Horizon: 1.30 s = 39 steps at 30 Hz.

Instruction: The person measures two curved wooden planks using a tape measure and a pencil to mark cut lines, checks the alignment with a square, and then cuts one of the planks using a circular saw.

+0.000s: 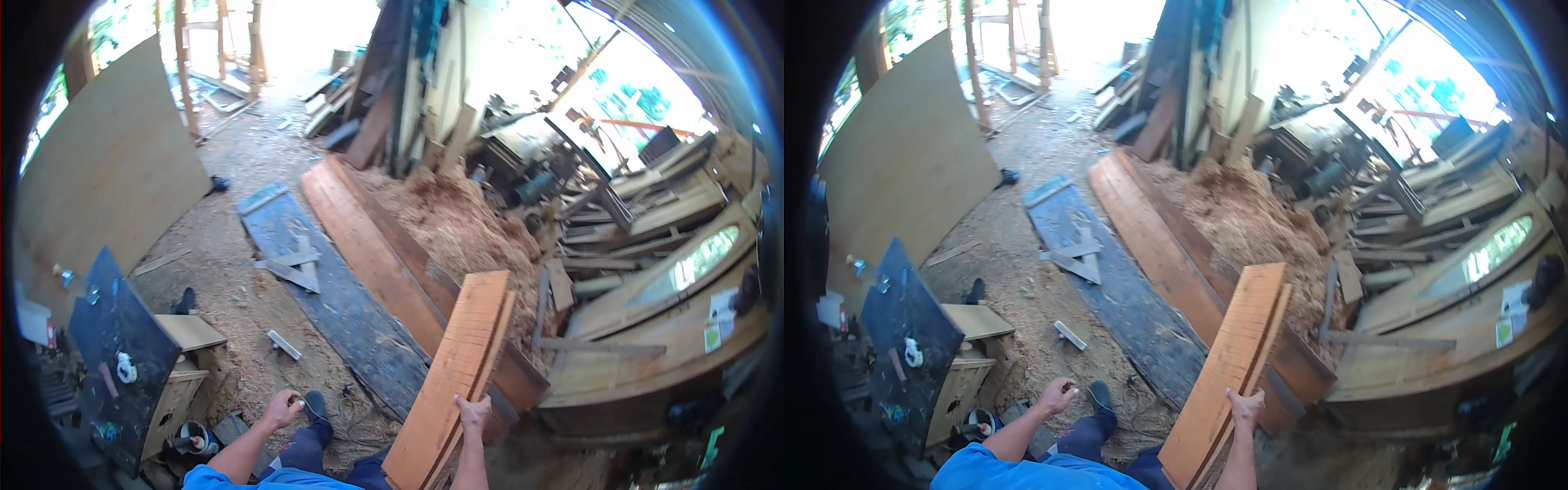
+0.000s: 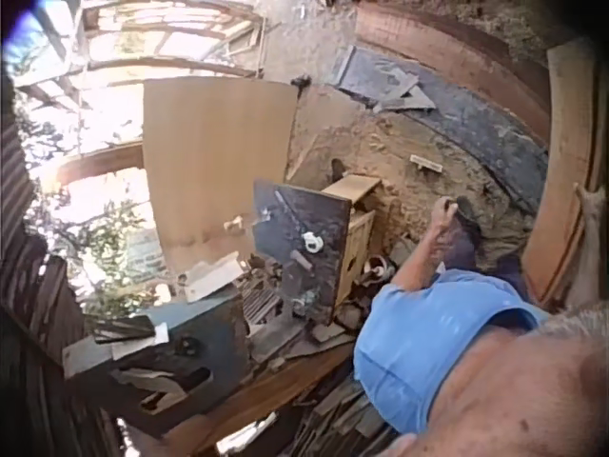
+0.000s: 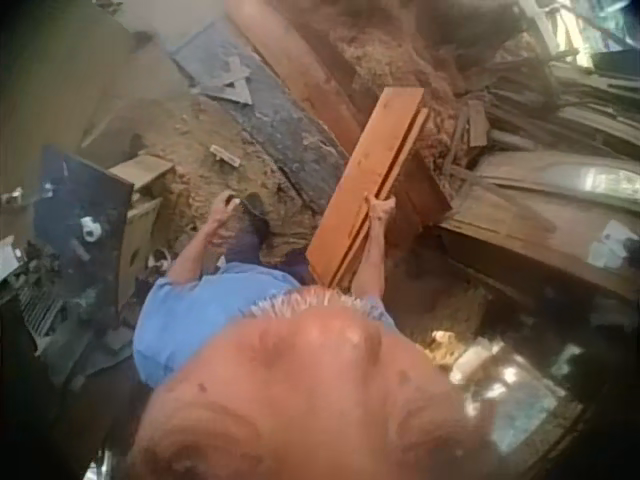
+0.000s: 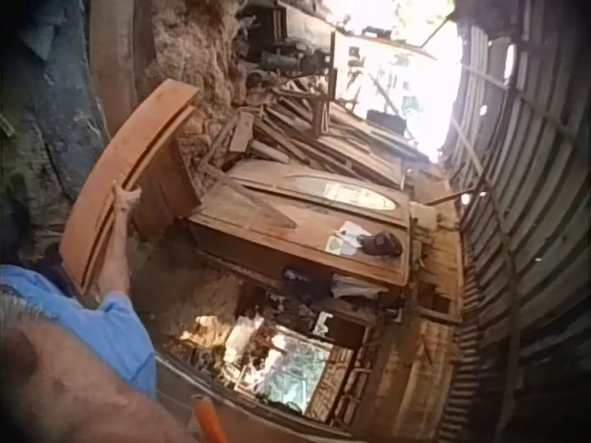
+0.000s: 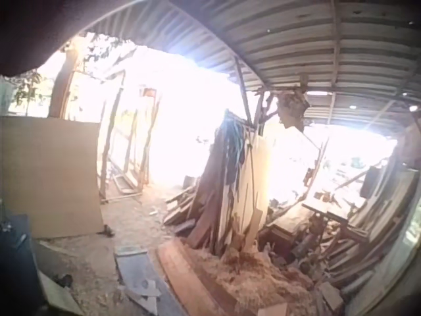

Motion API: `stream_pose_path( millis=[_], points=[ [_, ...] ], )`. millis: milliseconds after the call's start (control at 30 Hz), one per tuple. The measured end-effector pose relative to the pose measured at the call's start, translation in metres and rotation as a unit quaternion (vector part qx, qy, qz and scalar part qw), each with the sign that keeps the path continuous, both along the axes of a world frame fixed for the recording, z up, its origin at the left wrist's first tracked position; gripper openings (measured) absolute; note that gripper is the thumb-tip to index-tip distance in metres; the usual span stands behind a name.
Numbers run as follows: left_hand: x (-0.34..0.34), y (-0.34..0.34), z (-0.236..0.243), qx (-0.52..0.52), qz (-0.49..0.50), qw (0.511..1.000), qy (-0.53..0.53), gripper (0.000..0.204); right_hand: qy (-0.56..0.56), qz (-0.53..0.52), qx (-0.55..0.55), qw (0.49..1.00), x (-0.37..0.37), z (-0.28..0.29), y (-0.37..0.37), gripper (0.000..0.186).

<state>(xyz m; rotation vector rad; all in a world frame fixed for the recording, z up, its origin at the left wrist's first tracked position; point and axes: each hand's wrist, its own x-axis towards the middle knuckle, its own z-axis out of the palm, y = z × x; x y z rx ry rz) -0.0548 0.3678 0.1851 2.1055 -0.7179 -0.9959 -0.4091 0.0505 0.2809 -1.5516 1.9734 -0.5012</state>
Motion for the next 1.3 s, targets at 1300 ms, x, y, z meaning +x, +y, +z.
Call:
stream_pose_path(
  millis=[1300],
  points=[
    [0.061, -0.029, 0.029, 0.138, -0.136, 0.980, -0.052, 0.040, 0.209, 0.226, -0.051, 0.950, 0.204, -0.165, 0.016, 0.084]
  ],
)
